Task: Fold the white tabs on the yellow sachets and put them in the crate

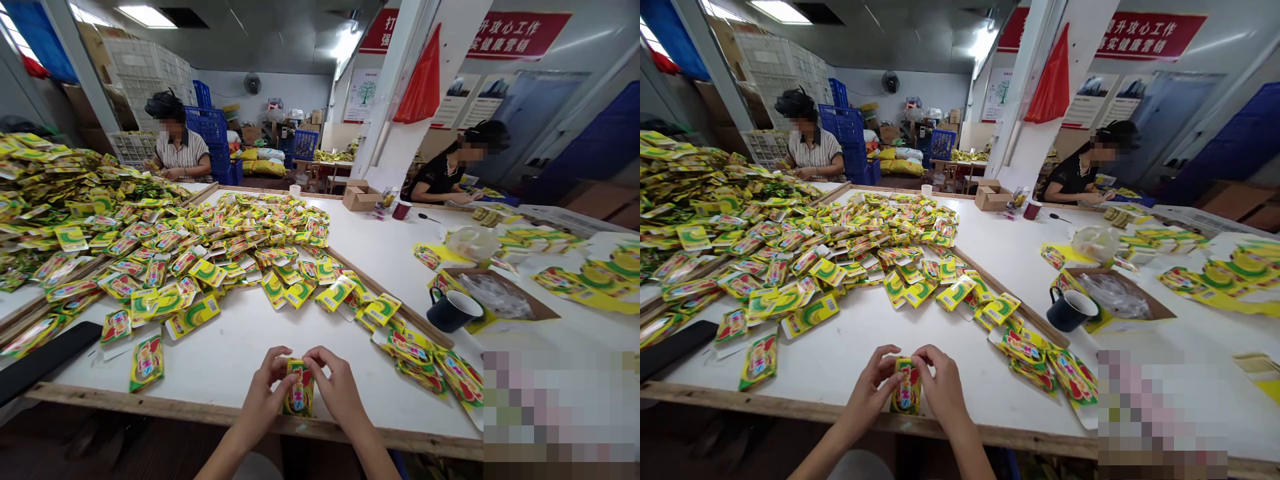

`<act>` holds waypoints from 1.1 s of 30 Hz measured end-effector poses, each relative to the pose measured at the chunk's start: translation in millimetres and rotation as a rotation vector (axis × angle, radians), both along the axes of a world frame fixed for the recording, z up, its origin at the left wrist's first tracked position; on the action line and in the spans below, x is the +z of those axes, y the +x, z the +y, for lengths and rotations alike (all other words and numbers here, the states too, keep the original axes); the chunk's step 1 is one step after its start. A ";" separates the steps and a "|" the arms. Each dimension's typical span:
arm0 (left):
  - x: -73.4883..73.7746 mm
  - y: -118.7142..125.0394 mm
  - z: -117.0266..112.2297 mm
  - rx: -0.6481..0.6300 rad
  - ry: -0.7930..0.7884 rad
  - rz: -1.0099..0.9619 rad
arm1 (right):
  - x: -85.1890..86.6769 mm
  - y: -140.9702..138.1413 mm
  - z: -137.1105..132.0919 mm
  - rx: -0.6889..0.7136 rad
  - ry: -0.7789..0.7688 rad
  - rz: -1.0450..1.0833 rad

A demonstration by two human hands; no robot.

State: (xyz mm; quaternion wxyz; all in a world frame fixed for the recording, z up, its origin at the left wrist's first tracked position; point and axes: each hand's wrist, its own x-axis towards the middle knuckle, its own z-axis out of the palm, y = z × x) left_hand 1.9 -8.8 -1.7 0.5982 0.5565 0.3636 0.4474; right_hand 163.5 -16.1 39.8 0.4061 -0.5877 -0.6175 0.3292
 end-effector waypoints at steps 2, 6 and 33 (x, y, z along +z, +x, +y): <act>-1.6 -0.2 1.9 0.040 0.034 0.051 | -4.4 -1.8 -4.0 0.017 0.019 0.036; -4.2 -0.4 6.1 0.077 0.050 0.100 | -20.0 -6.4 -16.5 0.032 0.014 0.182; -6.2 -1.6 56.5 0.124 0.165 0.210 | -21.4 51.4 -66.4 -0.401 0.105 0.012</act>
